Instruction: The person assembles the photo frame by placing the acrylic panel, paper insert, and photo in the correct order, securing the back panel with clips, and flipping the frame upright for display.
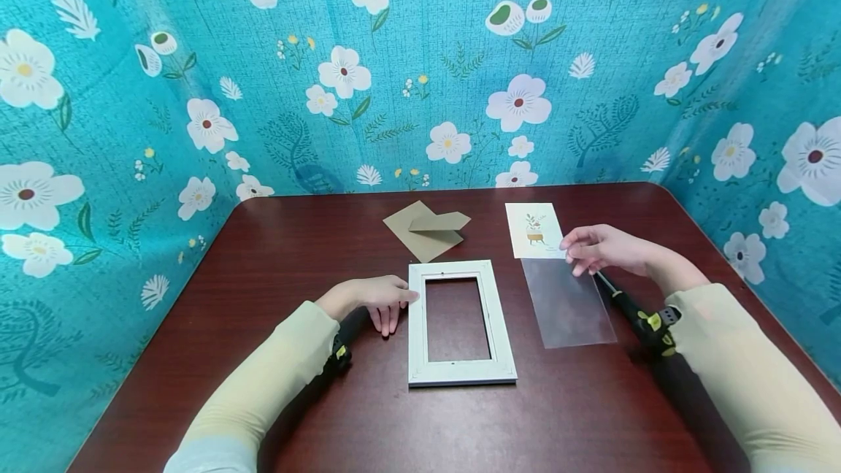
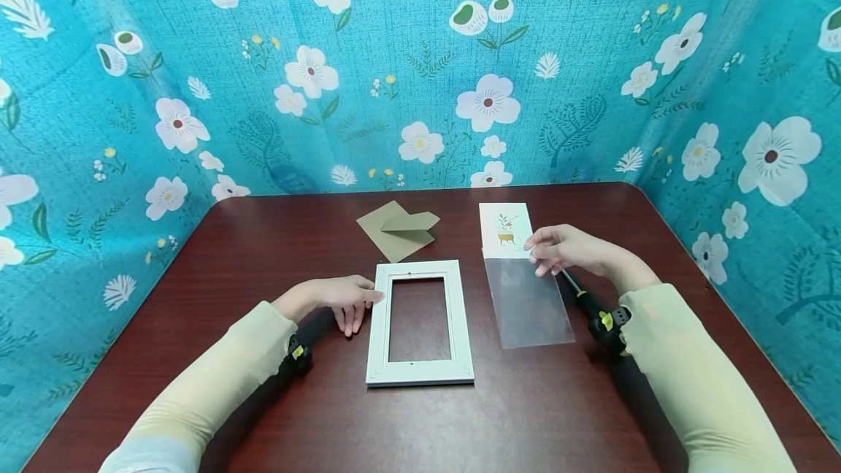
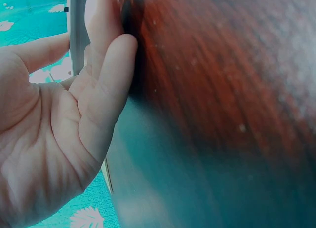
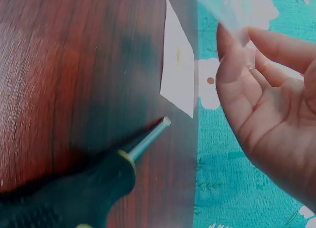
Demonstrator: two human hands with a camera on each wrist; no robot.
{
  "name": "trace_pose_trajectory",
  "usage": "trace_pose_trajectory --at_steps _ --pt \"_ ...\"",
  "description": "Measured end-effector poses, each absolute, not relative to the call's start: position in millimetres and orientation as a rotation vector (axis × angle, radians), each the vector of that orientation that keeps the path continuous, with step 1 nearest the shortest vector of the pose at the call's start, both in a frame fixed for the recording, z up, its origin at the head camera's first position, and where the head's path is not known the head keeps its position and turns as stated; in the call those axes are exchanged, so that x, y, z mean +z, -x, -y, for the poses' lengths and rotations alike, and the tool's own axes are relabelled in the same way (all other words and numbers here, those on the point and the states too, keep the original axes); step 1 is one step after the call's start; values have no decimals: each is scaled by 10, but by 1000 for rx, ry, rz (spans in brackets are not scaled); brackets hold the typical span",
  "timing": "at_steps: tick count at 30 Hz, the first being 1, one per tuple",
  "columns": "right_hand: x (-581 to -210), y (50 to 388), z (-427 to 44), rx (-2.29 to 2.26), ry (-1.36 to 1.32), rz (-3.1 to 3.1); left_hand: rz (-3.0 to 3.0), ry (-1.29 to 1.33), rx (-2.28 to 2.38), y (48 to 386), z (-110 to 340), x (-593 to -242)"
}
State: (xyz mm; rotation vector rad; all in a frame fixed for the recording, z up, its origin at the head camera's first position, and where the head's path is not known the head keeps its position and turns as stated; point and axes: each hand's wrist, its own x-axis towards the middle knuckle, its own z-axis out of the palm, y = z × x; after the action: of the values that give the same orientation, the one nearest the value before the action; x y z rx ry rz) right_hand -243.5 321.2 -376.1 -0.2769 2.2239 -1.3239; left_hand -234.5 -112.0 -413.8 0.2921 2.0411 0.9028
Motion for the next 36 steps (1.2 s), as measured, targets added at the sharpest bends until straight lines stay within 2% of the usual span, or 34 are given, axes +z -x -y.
trace_pose_trajectory --at_steps 12,36 --pt "-3716 2456 -2922 -1509 259 -2165 -2055 -297 894 2336 1135 -4132" --pt "-3904 2531 -2292 -1594 320 -2052 -2043 -286 924 2338 1124 -4149"
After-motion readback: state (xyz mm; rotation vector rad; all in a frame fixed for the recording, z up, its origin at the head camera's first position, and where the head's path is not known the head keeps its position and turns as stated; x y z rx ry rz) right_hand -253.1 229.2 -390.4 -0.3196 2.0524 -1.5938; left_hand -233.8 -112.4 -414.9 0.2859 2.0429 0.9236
